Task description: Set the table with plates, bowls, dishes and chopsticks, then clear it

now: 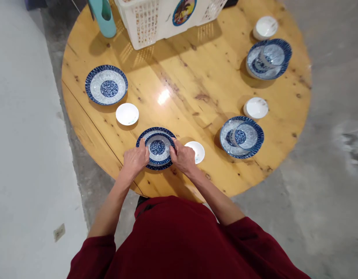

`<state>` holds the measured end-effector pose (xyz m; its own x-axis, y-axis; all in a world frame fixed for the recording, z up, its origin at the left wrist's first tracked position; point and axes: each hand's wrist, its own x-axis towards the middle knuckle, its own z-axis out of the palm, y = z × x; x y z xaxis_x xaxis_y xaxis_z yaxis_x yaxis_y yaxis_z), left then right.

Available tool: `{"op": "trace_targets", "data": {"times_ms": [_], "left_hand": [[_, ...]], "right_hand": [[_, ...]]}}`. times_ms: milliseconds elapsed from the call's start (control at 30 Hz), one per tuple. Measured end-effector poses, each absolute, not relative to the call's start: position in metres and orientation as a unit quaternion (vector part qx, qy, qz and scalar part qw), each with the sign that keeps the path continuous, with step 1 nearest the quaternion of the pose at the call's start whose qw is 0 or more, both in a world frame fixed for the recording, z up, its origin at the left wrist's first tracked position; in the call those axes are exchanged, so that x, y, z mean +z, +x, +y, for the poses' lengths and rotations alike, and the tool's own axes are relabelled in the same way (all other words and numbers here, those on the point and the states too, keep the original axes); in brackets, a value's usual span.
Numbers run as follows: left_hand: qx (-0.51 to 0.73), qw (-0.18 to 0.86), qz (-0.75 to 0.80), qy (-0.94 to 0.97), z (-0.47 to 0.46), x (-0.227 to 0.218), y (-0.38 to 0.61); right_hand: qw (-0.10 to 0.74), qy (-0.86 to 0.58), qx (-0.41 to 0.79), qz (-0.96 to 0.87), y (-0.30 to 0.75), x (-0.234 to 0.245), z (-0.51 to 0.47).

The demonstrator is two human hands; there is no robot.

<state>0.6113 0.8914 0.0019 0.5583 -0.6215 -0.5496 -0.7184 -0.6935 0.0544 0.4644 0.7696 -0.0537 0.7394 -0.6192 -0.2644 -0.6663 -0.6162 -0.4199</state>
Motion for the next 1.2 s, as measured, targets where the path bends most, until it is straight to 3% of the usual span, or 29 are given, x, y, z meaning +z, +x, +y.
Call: {"op": "trace_targets", "data": {"times_ms": [133,233,367,467,767,1200], "left_hand": [[0.258,0.082,0.385,-0.882,0.891,0.003,0.618],[0.277,0.044,0.374,-0.884,0.895,-0.008,0.626],[0.378,-0.144,0.327,-0.854,0.899,-0.039,0.633],[0.360,-0.229,0.325,-0.844,0.899,-0.052,0.632],[0.323,-0.192,0.403,-0.835,0.899,-0.034,0.593],[0.384,-0.161,0.417,-0.808,0.871,-0.019,0.426]], "right_hand": [[0.230,-0.891,0.114,0.375,0.475,-0.042,0.766],[0.277,-0.877,0.118,0.375,0.483,-0.036,0.764],[0.370,-0.842,0.083,0.384,0.493,-0.039,0.761],[0.391,-0.817,0.052,0.421,0.491,-0.042,0.763],[0.442,-0.752,-0.095,0.479,0.426,-0.036,0.796],[0.485,-0.696,-0.155,0.506,0.261,-0.049,0.782]]}}
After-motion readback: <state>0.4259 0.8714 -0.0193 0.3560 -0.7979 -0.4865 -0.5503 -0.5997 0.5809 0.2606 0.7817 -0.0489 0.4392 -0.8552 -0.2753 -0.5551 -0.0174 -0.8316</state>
